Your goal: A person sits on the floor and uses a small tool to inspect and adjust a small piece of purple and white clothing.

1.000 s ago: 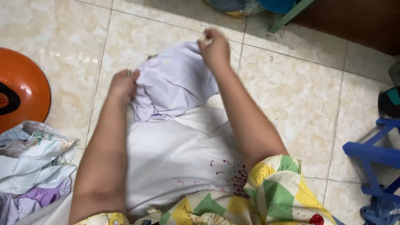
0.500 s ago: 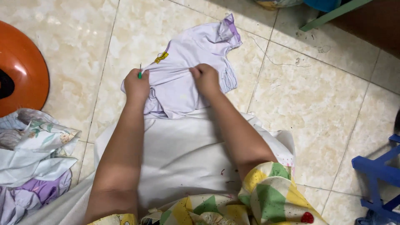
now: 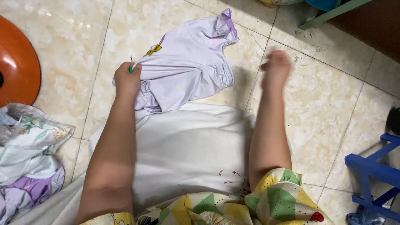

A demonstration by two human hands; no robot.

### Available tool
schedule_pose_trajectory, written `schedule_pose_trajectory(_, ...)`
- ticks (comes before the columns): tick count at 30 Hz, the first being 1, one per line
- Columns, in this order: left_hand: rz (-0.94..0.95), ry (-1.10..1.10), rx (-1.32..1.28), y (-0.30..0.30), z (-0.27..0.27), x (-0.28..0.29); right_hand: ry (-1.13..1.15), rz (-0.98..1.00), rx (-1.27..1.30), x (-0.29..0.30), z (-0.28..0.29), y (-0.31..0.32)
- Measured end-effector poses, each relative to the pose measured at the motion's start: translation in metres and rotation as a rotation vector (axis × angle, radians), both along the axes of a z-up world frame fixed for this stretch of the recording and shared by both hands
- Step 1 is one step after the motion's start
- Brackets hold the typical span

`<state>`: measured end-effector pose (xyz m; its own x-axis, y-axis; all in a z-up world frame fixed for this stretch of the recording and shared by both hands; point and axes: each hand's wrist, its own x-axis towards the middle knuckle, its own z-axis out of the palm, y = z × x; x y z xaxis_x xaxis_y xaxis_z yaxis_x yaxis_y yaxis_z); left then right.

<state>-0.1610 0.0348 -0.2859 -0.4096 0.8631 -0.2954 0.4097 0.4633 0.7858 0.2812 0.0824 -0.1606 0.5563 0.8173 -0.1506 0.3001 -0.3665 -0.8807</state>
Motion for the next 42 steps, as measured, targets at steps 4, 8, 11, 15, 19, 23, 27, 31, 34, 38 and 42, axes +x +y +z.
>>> schedule_pose_trajectory(4, 0.036, -0.009, 0.029, -0.002, -0.004, 0.002, 0.428, -0.577, 0.488, 0.056, 0.019, 0.001)
schedule_pose_trajectory(8, -0.034, 0.496, 0.434, -0.014, 0.068, 0.038, -0.093, -0.178, -0.043, 0.019, -0.022, -0.022)
schedule_pose_trajectory(11, -0.281, 0.388, 0.584, -0.008, 0.114, 0.075, -0.026, 0.420, -0.402, -0.105, -0.033, -0.074)
schedule_pose_trajectory(15, -0.578, 0.302, 0.297, 0.018, 0.079, 0.119, -0.315, 0.520, -0.518, -0.151, -0.064, -0.070)
schedule_pose_trajectory(19, -0.646, 0.192, 0.022, 0.035, 0.032, 0.115, -0.358, 0.730, -0.454, -0.142, -0.082, -0.070)
schedule_pose_trajectory(23, -0.501, 0.155, 0.023, 0.039, 0.047, 0.086, -0.359, 0.906, -0.471, -0.125, -0.030, -0.073)
schedule_pose_trajectory(27, -0.447, 0.151, 0.148, 0.027, 0.095, 0.085, -0.361, 0.942, -0.569, -0.119, -0.002, -0.081)
schedule_pose_trajectory(31, -0.785, 0.053, -0.044, 0.004, 0.094, 0.132, -0.269, 0.896, -0.570, -0.124, -0.002, -0.088)
schedule_pose_trajectory(34, -0.774, 0.035, -0.075, 0.004, 0.053, 0.136, -0.298, 0.882, -0.578, -0.114, 0.000, -0.089)
schedule_pose_trajectory(38, -0.566, -0.127, -0.071, 0.002, 0.066, 0.129, -0.394, 0.981, -0.527, -0.101, 0.008, -0.084)
schedule_pose_trajectory(42, -0.389, -0.384, -0.135, -0.011, 0.087, 0.124, -0.439, 1.025, -0.545, -0.090, 0.000, -0.079)
